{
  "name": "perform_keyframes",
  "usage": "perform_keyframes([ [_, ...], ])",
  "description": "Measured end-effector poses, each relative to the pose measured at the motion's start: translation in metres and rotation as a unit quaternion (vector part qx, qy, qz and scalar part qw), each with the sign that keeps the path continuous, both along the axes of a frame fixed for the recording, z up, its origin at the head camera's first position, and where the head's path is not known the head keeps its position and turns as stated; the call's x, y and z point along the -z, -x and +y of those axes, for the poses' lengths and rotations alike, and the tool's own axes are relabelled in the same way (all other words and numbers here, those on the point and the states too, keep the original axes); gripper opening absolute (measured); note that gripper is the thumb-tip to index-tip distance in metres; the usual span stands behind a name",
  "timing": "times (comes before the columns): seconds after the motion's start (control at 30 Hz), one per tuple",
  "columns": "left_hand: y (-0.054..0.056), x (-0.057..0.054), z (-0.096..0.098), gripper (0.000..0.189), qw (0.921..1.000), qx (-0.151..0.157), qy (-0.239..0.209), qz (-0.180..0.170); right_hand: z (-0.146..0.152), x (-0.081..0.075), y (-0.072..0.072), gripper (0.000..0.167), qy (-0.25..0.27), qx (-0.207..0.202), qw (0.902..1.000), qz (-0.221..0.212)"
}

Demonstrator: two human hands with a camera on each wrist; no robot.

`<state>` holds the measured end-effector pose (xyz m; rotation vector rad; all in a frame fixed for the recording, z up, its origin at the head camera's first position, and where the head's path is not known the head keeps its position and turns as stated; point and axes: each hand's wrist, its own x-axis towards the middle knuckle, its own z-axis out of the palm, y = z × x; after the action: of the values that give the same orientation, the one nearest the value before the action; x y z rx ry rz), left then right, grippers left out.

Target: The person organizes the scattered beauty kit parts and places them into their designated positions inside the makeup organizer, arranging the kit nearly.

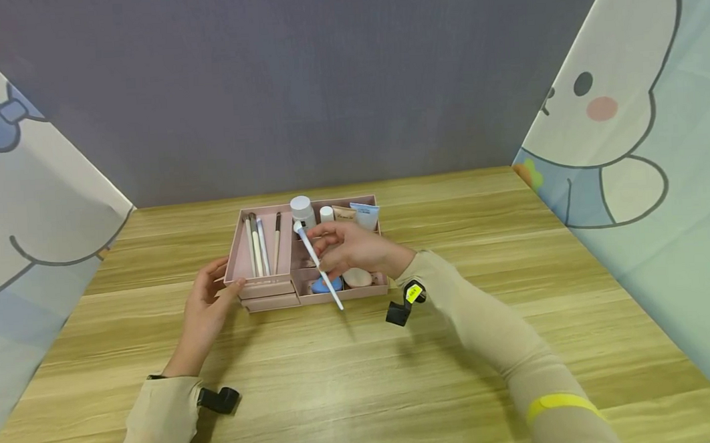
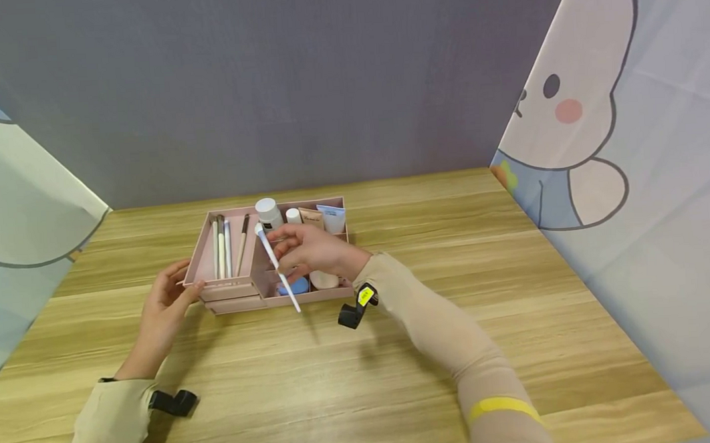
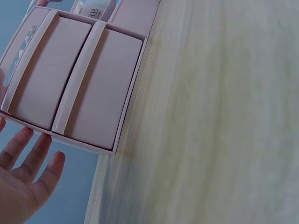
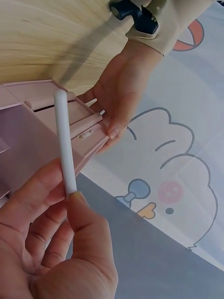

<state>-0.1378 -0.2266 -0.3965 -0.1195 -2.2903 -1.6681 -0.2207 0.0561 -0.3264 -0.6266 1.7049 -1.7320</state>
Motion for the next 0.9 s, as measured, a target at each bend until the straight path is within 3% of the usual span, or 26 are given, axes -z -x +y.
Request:
perform_keyframes([
  [0.2, 0.0, -0.001, 0.0, 0.046, 1.0, 0.001, 0.0, -0.003, -0.01, -0.003, 0.002, 0.059, 0.001, -0.001, 1.0, -0.003],
  [0.47, 0.0, -0.003, 0.002, 0.046, 1.0, -0.004, -0.004, -0.001, -0.021, -0.003, 0.006, 0.06, 0.042, 0.009, 0.9975, -0.056],
  [0.7, 0.0, -0.002, 0.001, 0.047, 1.0, -0.001, -0.002, -0.003, -0.027, -0.003, 0.01, 0.061, 0.048, 0.005, 0.9983, -0.032],
  [0.9, 0.001, 0.0, 0.001, 0.048, 1.0, 0.001, 0.0, 0.0, -0.034, -0.003, 0.012, 0.061, 0.047, 0.023, 0.9979, -0.038],
])
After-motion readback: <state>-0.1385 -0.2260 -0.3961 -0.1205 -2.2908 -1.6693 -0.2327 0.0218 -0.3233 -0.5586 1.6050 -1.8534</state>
